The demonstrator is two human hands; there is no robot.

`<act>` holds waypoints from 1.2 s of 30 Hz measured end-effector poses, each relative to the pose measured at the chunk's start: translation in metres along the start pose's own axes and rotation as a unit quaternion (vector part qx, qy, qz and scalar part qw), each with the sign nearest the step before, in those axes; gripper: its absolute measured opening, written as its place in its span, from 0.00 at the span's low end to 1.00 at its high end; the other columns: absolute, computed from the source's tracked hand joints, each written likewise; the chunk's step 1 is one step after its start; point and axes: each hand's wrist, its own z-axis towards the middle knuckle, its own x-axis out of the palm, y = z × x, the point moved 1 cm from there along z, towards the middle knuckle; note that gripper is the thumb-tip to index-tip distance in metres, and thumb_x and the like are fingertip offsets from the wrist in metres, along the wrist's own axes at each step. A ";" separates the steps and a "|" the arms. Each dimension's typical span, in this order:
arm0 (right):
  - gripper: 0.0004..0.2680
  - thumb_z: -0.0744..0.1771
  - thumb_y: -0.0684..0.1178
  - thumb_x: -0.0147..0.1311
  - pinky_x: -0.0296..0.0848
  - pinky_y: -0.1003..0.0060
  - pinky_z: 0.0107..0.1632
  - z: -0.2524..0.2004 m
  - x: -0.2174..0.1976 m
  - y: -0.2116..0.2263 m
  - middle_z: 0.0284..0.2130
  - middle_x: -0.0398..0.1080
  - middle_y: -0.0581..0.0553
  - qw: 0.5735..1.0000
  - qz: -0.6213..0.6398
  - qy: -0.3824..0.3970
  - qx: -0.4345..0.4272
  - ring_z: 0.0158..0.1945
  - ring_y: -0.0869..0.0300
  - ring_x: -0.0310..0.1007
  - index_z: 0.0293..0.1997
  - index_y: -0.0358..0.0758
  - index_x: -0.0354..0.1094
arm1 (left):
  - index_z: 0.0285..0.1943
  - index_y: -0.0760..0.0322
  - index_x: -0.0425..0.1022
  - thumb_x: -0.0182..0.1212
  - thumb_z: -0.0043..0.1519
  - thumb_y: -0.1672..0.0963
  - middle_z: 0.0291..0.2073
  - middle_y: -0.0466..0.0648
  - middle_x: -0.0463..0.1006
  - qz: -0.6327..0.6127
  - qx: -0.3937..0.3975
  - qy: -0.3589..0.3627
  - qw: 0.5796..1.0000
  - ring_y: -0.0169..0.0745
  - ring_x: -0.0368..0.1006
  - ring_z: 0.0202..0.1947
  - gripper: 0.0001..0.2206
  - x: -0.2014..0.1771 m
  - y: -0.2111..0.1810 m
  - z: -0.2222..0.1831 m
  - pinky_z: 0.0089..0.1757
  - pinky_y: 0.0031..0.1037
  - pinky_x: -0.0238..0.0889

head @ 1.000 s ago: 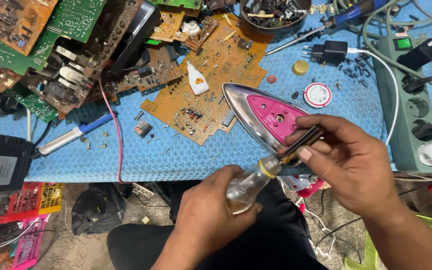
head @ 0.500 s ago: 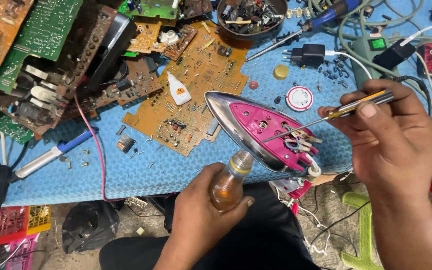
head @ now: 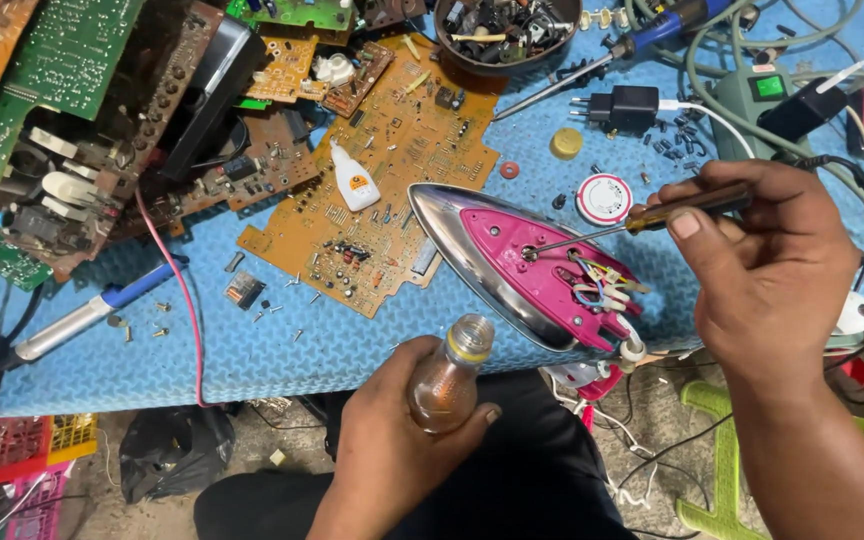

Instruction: Disassembling and reassembling an electric iron for repair and cleaning on a workbench.

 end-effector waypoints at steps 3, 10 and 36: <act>0.11 0.73 0.35 0.54 0.80 0.56 0.57 0.000 0.003 0.009 0.49 0.71 0.25 0.999 -0.037 0.002 -0.002 0.56 0.44 0.78 0.61 0.21 0.59 | 0.53 0.44 0.76 0.82 0.40 0.45 0.41 0.36 0.85 -0.001 0.025 -0.007 1.000 0.40 0.82 0.37 0.31 0.000 0.003 0.000 0.40 0.30 0.71; 0.11 0.73 0.32 0.57 0.81 0.58 0.58 -0.002 0.001 0.008 0.48 0.70 0.27 0.999 -0.046 0.004 -0.021 0.57 0.44 0.78 0.61 0.19 0.60 | 0.54 0.44 0.75 0.81 0.42 0.45 0.40 0.37 0.86 -0.003 0.031 0.006 1.000 0.42 0.82 0.36 0.30 -0.003 0.001 0.002 0.39 0.31 0.71; 0.13 0.70 0.29 0.61 0.82 0.57 0.55 0.031 0.033 0.057 0.46 0.74 0.25 0.970 -0.115 0.141 -0.160 0.48 0.47 0.78 0.61 0.14 0.65 | 0.51 0.44 0.76 0.80 0.44 0.46 0.38 0.36 0.85 -0.028 0.015 0.032 0.999 0.39 0.81 0.34 0.27 -0.009 -0.003 0.003 0.37 0.28 0.70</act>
